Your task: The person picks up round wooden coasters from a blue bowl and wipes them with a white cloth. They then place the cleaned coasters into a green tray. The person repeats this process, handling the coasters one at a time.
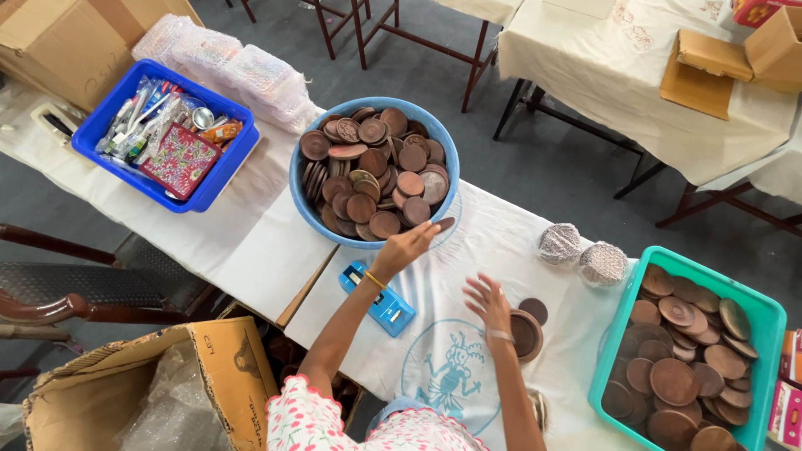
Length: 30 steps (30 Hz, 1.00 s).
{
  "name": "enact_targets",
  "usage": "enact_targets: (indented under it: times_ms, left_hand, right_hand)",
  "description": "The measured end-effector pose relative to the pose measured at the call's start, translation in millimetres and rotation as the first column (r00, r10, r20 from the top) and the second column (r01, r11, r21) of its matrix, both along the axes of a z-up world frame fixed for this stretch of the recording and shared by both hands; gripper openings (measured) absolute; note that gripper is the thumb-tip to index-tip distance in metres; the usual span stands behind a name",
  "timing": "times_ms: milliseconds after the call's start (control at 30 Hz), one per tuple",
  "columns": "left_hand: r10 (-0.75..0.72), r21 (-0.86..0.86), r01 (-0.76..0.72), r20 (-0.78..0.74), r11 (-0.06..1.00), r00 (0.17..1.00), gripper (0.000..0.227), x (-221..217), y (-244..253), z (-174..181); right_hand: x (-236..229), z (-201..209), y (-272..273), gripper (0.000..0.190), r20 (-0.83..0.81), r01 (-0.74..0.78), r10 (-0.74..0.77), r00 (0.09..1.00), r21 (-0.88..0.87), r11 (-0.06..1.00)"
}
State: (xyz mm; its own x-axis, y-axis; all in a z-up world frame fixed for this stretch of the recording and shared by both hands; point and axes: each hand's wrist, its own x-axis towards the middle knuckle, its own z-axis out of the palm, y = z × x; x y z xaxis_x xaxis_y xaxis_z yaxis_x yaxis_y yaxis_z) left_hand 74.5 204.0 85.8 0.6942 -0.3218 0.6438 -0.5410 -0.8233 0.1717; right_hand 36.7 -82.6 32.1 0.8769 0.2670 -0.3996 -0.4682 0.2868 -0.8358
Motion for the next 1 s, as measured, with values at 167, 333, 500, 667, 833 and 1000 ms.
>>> enact_targets:
  times_ms: [167, 333, 500, 667, 833, 1000]
  left_hand:
    - [-0.192, 0.227, 0.161, 0.121, 0.96, 0.974, 0.047, -13, -22, 12]
    - [-0.203, 0.106, 0.203, -0.009, 0.973, 0.979, 0.045, -11, 5, 28]
    - [0.215, -0.554, -0.329, -0.263, 0.765, 0.941, 0.03, 48, 66, -22]
    - [0.35, -0.426, -0.483, -0.354, 0.765, 0.867, 0.033, 88, 122, -50]
    - [0.548, -0.282, -0.6, -0.244, 0.749, 0.8, 0.028, 134, 175, -43]
    - [0.671, -0.175, -0.727, -0.289, 0.664, 0.683, 0.055, 195, 231, -76]
  right_hand:
    - [61, 4, 58, 0.071, -0.2, -0.03, 0.103, 0.974, 0.337, 0.941]
    - [87, -88, 61, 0.038, -0.07, -0.058, 0.086, 0.994, 0.332, 0.942]
    - [69, -82, 44, 0.035, -0.161, 0.169, -0.15, 0.975, 0.112, 0.979]
    - [49, -70, 18, 0.045, -0.146, 0.244, -0.253, 0.956, -0.079, 0.967]
    - [8, -46, -16, 0.046, -0.054, 0.217, -0.229, 0.972, -0.174, 0.961]
    - [-48, -97, -59, 0.052, -0.044, 0.326, -0.347, 0.937, -0.244, 0.913]
